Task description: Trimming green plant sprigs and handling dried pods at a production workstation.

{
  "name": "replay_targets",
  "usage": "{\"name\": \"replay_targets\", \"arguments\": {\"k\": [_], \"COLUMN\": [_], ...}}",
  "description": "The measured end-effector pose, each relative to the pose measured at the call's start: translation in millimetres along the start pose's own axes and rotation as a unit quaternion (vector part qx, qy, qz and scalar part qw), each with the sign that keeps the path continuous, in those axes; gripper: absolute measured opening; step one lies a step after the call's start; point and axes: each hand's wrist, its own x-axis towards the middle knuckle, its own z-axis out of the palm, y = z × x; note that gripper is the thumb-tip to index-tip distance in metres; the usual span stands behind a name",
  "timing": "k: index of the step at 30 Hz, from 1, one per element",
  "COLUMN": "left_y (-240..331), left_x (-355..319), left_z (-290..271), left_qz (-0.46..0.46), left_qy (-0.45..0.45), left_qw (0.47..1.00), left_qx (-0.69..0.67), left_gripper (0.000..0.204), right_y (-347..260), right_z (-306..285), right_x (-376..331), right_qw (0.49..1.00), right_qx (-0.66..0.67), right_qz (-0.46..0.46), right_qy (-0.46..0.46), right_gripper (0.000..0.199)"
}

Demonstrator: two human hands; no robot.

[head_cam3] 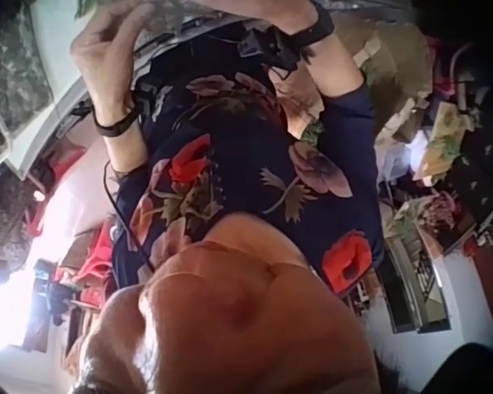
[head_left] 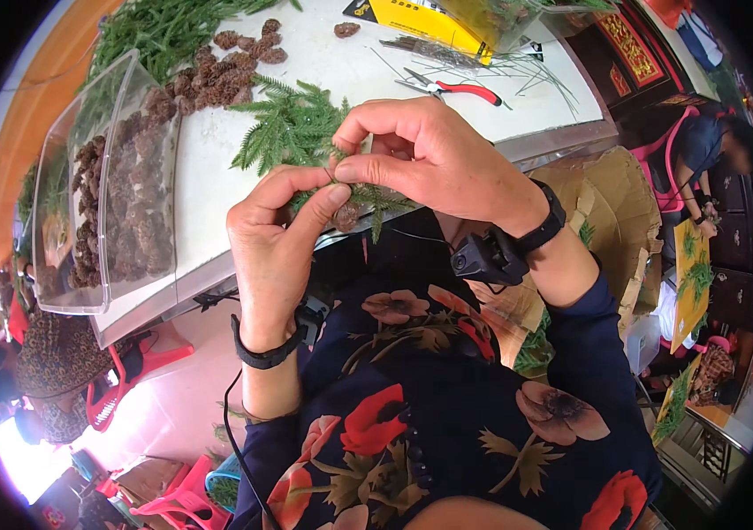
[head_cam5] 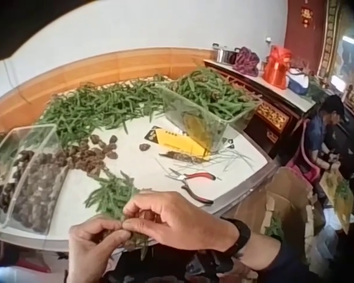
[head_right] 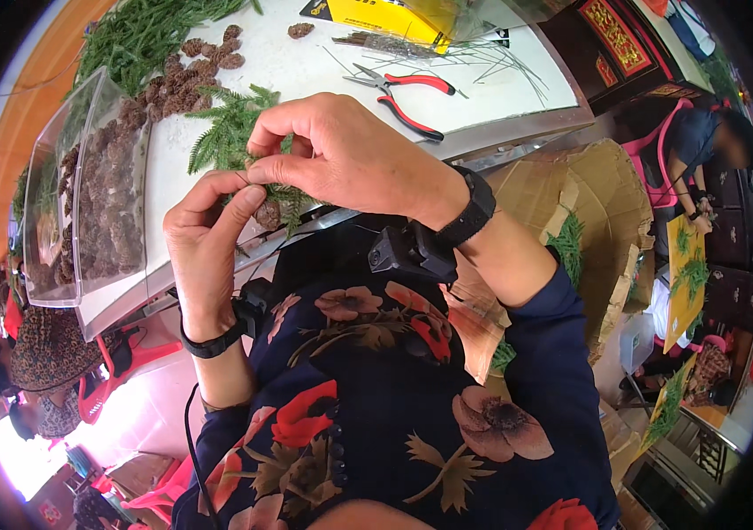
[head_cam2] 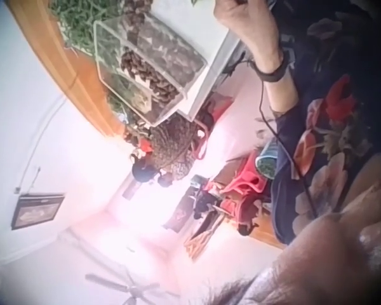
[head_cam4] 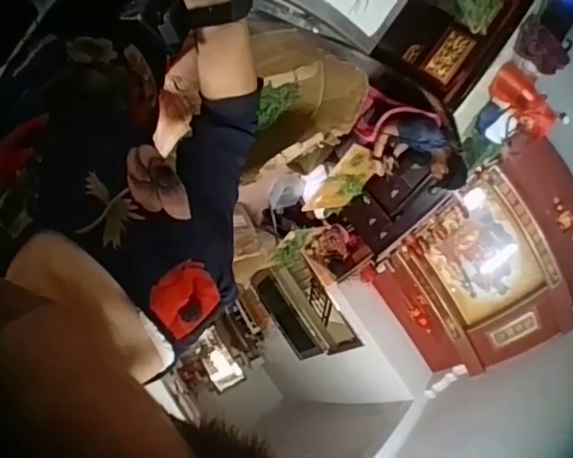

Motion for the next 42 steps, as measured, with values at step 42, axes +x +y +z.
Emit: {"name": "replay_targets", "arguments": {"k": [42], "left_y": [-11], "left_x": [-5], "left_z": [8], "left_qz": [-0.051], "left_qy": [0.069], "left_qw": [0.973], "left_qx": [-0.213], "left_gripper": [0.016], "right_y": [-1], "right_z": [69], "right_x": [-40], "right_qw": [0.963], "right_qx": [-0.094], "right_qz": [-0.031], "right_qy": [0.250], "right_gripper": [0.024]}}
